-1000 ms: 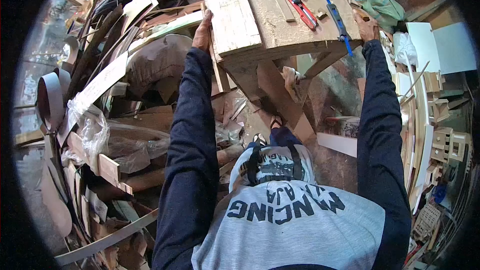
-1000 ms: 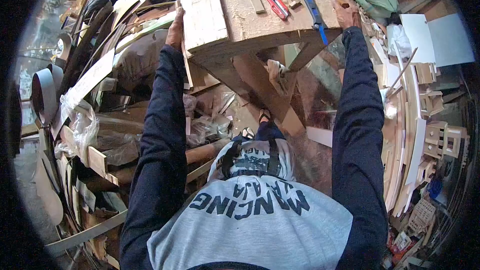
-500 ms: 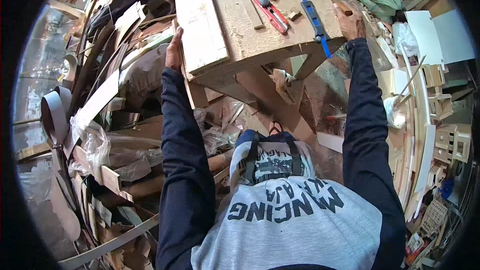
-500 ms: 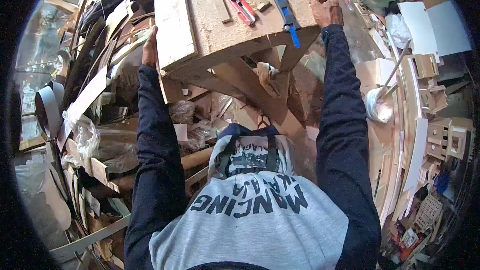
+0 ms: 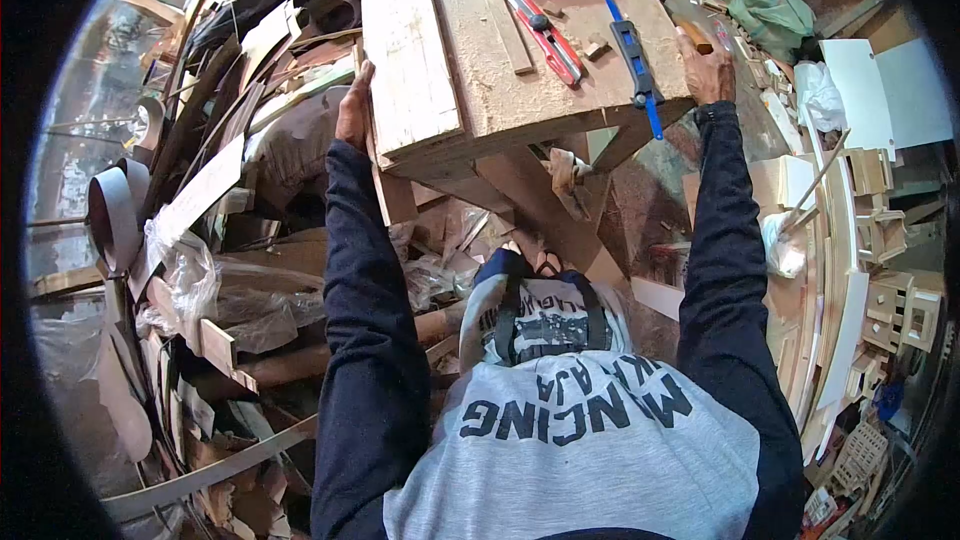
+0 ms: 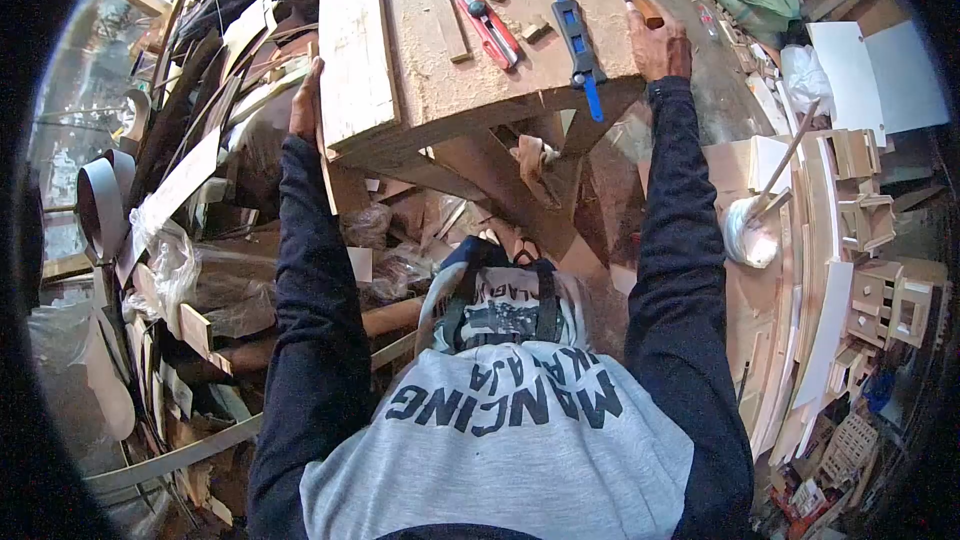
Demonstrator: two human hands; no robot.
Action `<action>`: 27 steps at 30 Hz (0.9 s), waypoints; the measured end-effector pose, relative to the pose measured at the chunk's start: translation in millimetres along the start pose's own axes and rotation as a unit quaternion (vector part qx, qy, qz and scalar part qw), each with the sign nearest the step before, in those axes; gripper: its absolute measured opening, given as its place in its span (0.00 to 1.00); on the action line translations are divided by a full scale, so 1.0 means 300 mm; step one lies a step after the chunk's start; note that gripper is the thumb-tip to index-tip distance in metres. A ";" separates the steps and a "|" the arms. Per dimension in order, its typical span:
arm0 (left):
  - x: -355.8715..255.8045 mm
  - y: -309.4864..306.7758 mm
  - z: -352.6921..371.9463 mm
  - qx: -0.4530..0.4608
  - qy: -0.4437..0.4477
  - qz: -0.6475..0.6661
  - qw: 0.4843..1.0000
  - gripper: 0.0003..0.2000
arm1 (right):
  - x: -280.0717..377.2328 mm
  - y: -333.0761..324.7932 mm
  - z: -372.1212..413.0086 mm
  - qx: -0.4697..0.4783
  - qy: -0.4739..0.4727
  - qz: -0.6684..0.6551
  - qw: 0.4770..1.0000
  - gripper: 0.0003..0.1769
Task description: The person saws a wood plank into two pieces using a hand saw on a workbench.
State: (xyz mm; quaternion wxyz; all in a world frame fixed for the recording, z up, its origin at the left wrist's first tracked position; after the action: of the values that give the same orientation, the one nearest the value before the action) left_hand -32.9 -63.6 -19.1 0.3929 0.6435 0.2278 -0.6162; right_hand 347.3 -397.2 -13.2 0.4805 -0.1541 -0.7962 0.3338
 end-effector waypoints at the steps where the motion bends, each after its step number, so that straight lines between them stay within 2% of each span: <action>1: -0.009 0.010 0.012 0.000 0.000 -0.007 1.000 0.35 | 0.011 -0.009 0.011 0.005 0.011 0.003 1.000 0.31; 3: -0.035 0.043 0.028 -0.004 0.007 -0.019 1.000 0.35 | 0.037 -0.027 0.010 0.009 0.029 0.010 0.999 0.32; 4: 0.169 -0.177 -0.155 0.069 0.045 0.036 0.996 0.36 | 0.026 -0.021 0.002 0.006 0.021 0.007 1.000 0.32; 7: -0.047 0.058 0.048 -0.036 -0.003 0.031 0.999 0.36 | -0.009 -0.003 -0.012 0.010 0.003 -0.010 1.000 0.31; 8: 0.084 -0.074 -0.069 0.009 -0.023 0.078 0.997 0.36 | -0.017 -0.006 -0.012 0.017 -0.001 -0.019 1.000 0.31; 11: -0.033 0.050 0.037 -0.058 0.009 0.022 0.998 0.36 | -0.015 -0.014 -0.006 0.015 -0.013 -0.059 0.998 0.28; 14: 0.021 -0.011 -0.004 -0.035 0.038 0.024 0.998 0.36 | -0.046 0.000 -0.025 0.053 0.011 -0.109 0.993 0.26; 17: -0.046 0.060 0.060 -0.032 -0.072 0.074 0.994 0.36 | -0.093 0.010 -0.063 0.114 0.072 -0.124 0.983 0.28; 18: -0.037 0.060 0.063 -0.023 -0.069 0.087 0.994 0.35 | -0.083 0.004 -0.069 0.131 0.096 -0.122 0.979 0.28; 21: 0.021 0.025 0.060 -0.053 0.032 0.032 0.998 0.33 | -0.063 -0.012 -0.044 0.119 0.093 -0.148 0.977 0.31; 23: 0.006 0.047 0.073 -0.049 0.031 0.040 0.998 0.32 | -0.148 0.040 -0.054 0.103 0.044 -0.171 0.979 0.33; 25: -0.003 0.053 0.063 -0.058 0.025 0.038 0.997 0.31 | -0.167 0.053 -0.053 0.105 0.059 -0.176 0.977 0.32; 27: 0.200 -0.141 -0.110 0.030 0.066 0.068 0.995 0.32 | -0.174 0.054 -0.039 0.126 0.143 -0.164 0.968 0.29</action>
State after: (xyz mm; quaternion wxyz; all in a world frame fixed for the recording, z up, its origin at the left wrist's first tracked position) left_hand -37.5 -24.2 -89.3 0.3989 0.7081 0.1901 -0.5507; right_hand 382.0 -410.6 -55.1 0.6529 -0.0058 -0.6851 0.3229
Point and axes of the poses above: each hand's wrist, its own z-axis away from the middle knuckle, its own y-axis out of the palm, x = y × z, the point moved 1 cm from there along -z, towards the middle knuckle, and after that the axes turned 4 degrees about z, right-handed, at the moved point
